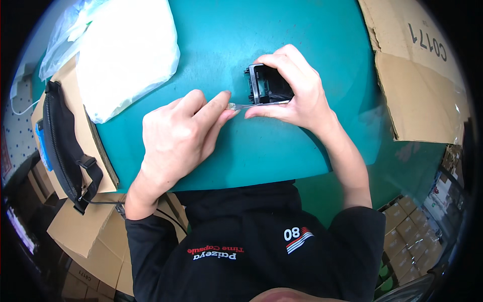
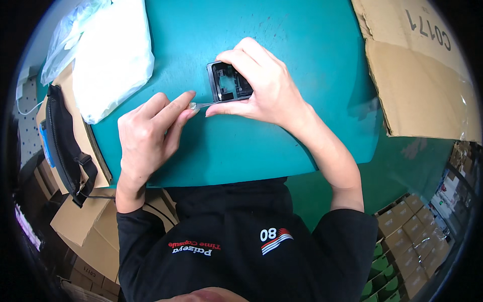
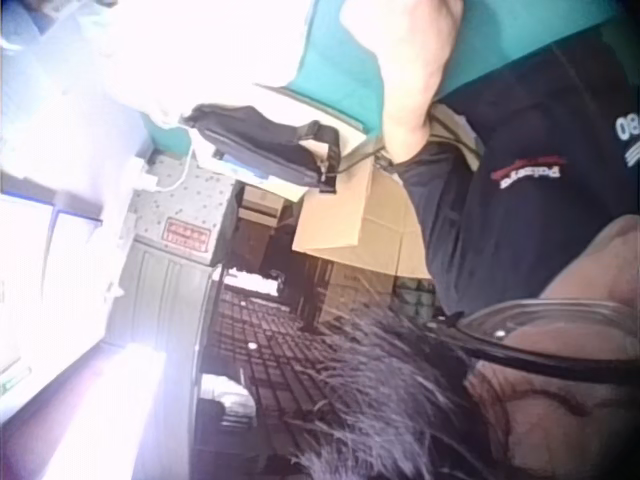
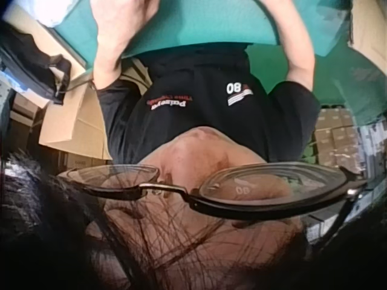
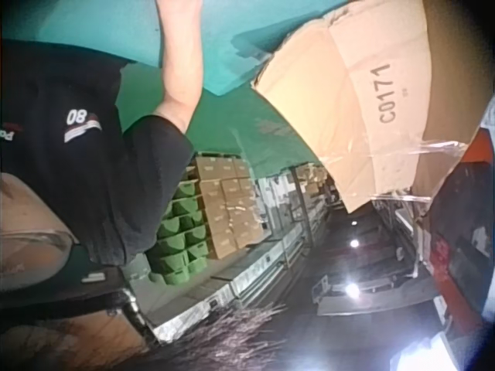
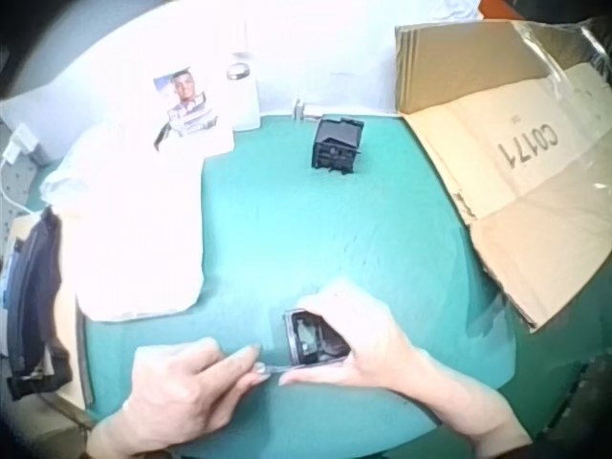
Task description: The person repeatedly picks up small black plastic electronic components, places them into clear plastic bags, and sets the bags on a green workbench. They also use a red utility knife to scrape or trim the edges of a component. The person places some packaged items into a cardboard box.
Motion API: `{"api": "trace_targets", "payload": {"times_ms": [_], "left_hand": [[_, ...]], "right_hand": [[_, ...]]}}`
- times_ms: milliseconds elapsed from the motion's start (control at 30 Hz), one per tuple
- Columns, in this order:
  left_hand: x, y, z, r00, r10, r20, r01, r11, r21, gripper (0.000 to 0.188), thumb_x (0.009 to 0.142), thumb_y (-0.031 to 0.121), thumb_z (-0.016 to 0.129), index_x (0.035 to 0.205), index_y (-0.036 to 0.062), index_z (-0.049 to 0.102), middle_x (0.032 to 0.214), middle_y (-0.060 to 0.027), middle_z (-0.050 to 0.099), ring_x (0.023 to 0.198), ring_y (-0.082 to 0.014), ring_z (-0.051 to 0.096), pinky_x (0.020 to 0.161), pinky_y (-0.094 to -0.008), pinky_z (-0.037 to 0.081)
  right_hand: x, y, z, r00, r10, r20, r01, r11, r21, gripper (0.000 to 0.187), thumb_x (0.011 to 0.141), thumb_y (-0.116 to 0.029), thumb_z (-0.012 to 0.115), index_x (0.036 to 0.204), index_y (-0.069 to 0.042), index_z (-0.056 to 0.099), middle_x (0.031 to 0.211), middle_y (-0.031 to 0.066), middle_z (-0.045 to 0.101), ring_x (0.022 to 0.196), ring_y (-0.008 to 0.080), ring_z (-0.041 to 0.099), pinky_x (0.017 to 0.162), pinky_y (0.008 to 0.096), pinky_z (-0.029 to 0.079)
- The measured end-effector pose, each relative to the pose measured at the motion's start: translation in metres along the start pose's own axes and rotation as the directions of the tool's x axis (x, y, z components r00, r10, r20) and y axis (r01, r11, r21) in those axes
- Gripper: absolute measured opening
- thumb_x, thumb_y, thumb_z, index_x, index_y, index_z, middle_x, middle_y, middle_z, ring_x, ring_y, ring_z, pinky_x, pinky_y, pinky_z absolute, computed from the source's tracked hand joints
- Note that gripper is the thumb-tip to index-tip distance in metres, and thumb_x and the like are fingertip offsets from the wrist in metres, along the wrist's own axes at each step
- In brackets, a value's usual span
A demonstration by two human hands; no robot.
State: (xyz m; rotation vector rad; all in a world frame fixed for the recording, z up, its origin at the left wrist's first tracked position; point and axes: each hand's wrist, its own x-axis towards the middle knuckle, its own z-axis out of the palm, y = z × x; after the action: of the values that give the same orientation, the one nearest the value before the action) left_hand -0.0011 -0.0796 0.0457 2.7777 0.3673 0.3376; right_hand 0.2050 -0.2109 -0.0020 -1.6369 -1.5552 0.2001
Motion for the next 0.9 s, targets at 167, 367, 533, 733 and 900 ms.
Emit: {"api": "trace_targets", "payload": {"times_ms": [167,367,533,733,900], "left_hand": [[0.001,0.000,-0.004,0.999,0.008,0.039,-0.007,1.000,-0.010,0.022,0.088,0.028,0.076,0.107,0.0166,0.075,0.069,-0.0020,0.048,0.052,-0.0191,0.056,0.047,-0.0338,0.042],[0.006,-0.001,0.000,1.000,-0.008,0.015,0.009,1.000,-0.006,0.020,0.088,0.028,0.076,0.106,0.0168,0.074,0.069,-0.0025,0.048,0.053,-0.0199,0.056,0.046,-0.0343,0.042],[0.016,0.000,-0.001,0.999,-0.040,-0.007,0.039,0.998,-0.041,0.021,0.086,0.016,0.078,0.107,0.0118,0.076,0.066,-0.0059,0.046,0.051,-0.0220,0.049,0.049,-0.0349,0.039],[0.005,0.003,-0.002,0.999,-0.001,0.032,0.002,0.999,-0.032,0.020,0.089,0.027,0.075,0.105,0.0165,0.074,0.068,-0.0031,0.047,0.052,-0.0203,0.056,0.046,-0.0348,0.042],[0.009,0.004,-0.003,0.999,-0.004,0.033,0.004,1.000,-0.003,0.021,0.088,0.026,0.076,0.106,0.0159,0.074,0.069,-0.0029,0.048,0.052,-0.0202,0.056,0.047,-0.0344,0.043]], "right_hand": [[0.001,0.001,0.000,1.000,-0.018,0.004,0.018,1.000,0.000,0.068,0.060,-0.042,0.096,0.109,-0.006,0.066,0.093,0.0087,0.061,0.080,0.0277,0.063,0.070,0.0375,0.055],[0.002,0.001,0.000,1.000,-0.014,0.012,0.014,1.000,0.005,0.067,0.060,-0.041,0.096,0.108,-0.006,0.066,0.093,0.0089,0.060,0.080,0.0281,0.063,0.070,0.0375,0.054],[0.002,0.000,-0.002,1.000,-0.009,0.017,0.008,1.000,0.006,0.066,0.060,-0.041,0.096,0.108,-0.005,0.066,0.092,0.0087,0.061,0.080,0.0280,0.063,0.070,0.0371,0.054],[0.001,0.001,0.000,1.000,-0.023,0.003,0.023,1.000,0.009,0.067,0.060,-0.042,0.095,0.108,-0.005,0.066,0.093,0.0090,0.060,0.081,0.0282,0.063,0.071,0.0366,0.055],[0.000,0.002,0.001,1.000,-0.016,0.001,0.016,1.000,0.010,0.068,0.060,-0.043,0.095,0.108,-0.004,0.065,0.093,0.0092,0.059,0.082,0.0283,0.063,0.071,0.0368,0.055]]}}
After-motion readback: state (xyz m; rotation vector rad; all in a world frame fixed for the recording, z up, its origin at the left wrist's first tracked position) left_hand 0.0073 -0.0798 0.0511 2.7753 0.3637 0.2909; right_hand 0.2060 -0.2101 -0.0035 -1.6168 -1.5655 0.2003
